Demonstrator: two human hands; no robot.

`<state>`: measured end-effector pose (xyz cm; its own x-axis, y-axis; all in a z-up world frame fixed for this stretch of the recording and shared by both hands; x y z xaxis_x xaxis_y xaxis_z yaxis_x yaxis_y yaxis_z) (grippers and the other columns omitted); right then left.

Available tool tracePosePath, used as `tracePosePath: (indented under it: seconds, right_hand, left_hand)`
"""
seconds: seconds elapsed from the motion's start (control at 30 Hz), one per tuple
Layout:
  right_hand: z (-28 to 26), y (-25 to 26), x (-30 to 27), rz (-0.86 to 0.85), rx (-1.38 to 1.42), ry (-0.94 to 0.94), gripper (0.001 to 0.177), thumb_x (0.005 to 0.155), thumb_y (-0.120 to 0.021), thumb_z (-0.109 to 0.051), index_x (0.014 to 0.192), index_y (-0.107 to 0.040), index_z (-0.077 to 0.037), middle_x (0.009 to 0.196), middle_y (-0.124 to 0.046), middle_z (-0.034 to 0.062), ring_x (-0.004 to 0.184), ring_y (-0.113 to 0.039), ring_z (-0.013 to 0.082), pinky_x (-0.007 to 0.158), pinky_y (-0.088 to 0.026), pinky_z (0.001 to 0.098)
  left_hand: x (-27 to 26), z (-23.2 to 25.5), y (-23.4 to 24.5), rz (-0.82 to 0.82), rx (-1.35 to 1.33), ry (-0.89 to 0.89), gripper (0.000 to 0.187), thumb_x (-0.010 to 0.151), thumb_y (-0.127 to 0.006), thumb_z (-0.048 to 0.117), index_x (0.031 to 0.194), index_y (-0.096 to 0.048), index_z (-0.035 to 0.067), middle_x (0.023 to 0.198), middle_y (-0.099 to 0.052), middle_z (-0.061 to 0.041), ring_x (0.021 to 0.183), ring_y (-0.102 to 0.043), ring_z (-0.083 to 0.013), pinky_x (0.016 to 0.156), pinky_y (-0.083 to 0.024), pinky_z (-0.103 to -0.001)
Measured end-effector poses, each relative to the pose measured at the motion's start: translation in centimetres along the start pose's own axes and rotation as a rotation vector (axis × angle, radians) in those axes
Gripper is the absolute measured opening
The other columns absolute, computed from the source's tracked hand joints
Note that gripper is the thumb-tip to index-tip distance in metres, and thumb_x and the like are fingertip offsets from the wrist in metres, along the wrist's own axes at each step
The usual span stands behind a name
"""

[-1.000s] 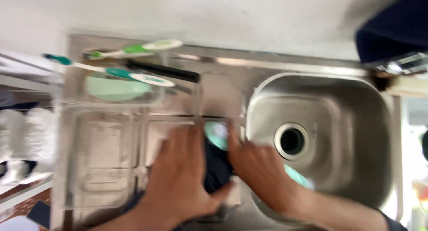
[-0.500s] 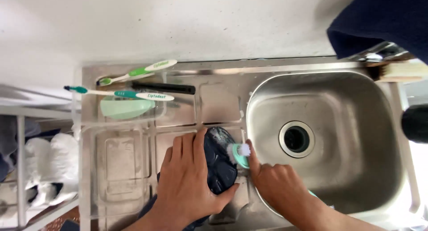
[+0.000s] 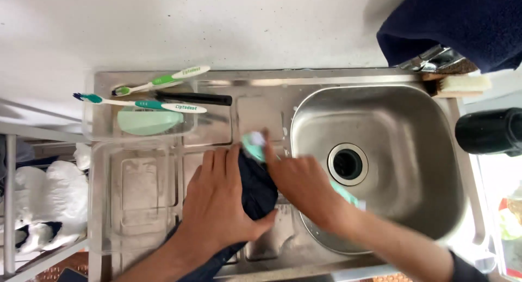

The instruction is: A person is seen scrubbing the sole of a dark blue shoe with a toothbrush and soapy water in a sink, then rinsing it under the tap.

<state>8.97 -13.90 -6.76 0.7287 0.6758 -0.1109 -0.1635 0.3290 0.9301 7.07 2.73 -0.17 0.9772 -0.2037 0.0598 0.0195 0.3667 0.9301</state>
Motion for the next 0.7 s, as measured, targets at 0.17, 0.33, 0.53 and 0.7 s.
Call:
tracePosePath:
  seconds: [0.17, 0.33, 0.53, 0.7]
  right_hand:
    - [-1.4, -0.1, -4.7, 0.147, -0.225, -0.089, 0.079, 0.077, -0.059, -0.01, 0.155, -0.048, -0.005, 0.052, -0.035, -0.0157, 0.042, -0.045, 0.0044, 0.042, -0.035, 0.0241]
    - [-0.9, -1.6, -1.7, 0.024, 0.008, -0.138, 0.093, 0.071, -0.061, -0.022, 0.159, -0.035, -0.004, 0.045, -0.055, -0.0137, 0.035, -0.058, 0.0099, 0.033, -0.041, 0.0294]
    - [-1.2, -1.5, -0.8, 0.065, -0.022, 0.005, 0.08, 0.077, -0.059, -0.013, 0.154, -0.041, -0.001, 0.052, -0.055, -0.0107, 0.04, -0.058, 0.0138, 0.037, -0.041, 0.0326]
    - [-1.1, -1.5, -3.2, -0.159, 0.223, -0.093, 0.092, 0.076, -0.058, -0.007, 0.16, -0.022, 0.004, 0.049, -0.063, -0.0012, 0.035, -0.06, 0.0223, 0.034, -0.041, 0.0374]
  left_hand:
    - [-0.4, -0.5, 0.1, -0.068, 0.027, -0.006, 0.123, 0.053, -0.089, 0.072, 0.14, -0.044, -0.002, 0.119, -0.055, -0.015, 0.102, -0.057, -0.034, 0.076, -0.057, -0.042]
    - [0.5, -0.5, 0.2, 0.002, -0.104, 0.058, 0.11, 0.049, -0.089, 0.062, 0.134, -0.047, 0.005, 0.118, -0.055, -0.014, 0.105, -0.058, -0.0382, 0.079, -0.054, -0.05]
    - [-0.4, -1.1, -0.1, -0.043, 0.086, -0.033, 0.122, 0.055, -0.083, 0.074, 0.14, -0.044, -0.004, 0.123, -0.054, -0.019, 0.107, -0.055, -0.0397, 0.086, -0.049, -0.049]
    - [-0.2, -0.8, -0.4, -0.026, 0.058, -0.006, 0.121, 0.054, -0.081, 0.075, 0.14, -0.045, -0.003, 0.121, -0.056, -0.017, 0.104, -0.057, -0.0373, 0.086, -0.049, -0.047]
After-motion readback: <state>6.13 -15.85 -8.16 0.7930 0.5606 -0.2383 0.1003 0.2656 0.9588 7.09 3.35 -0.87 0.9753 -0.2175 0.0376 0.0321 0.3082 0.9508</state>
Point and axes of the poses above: each hand's wrist, its own x-axis towards the middle knuckle, its own y-axis out of the back of the hand, z = x × y, the point moved 3 cm from there along x, towards the middle knuckle
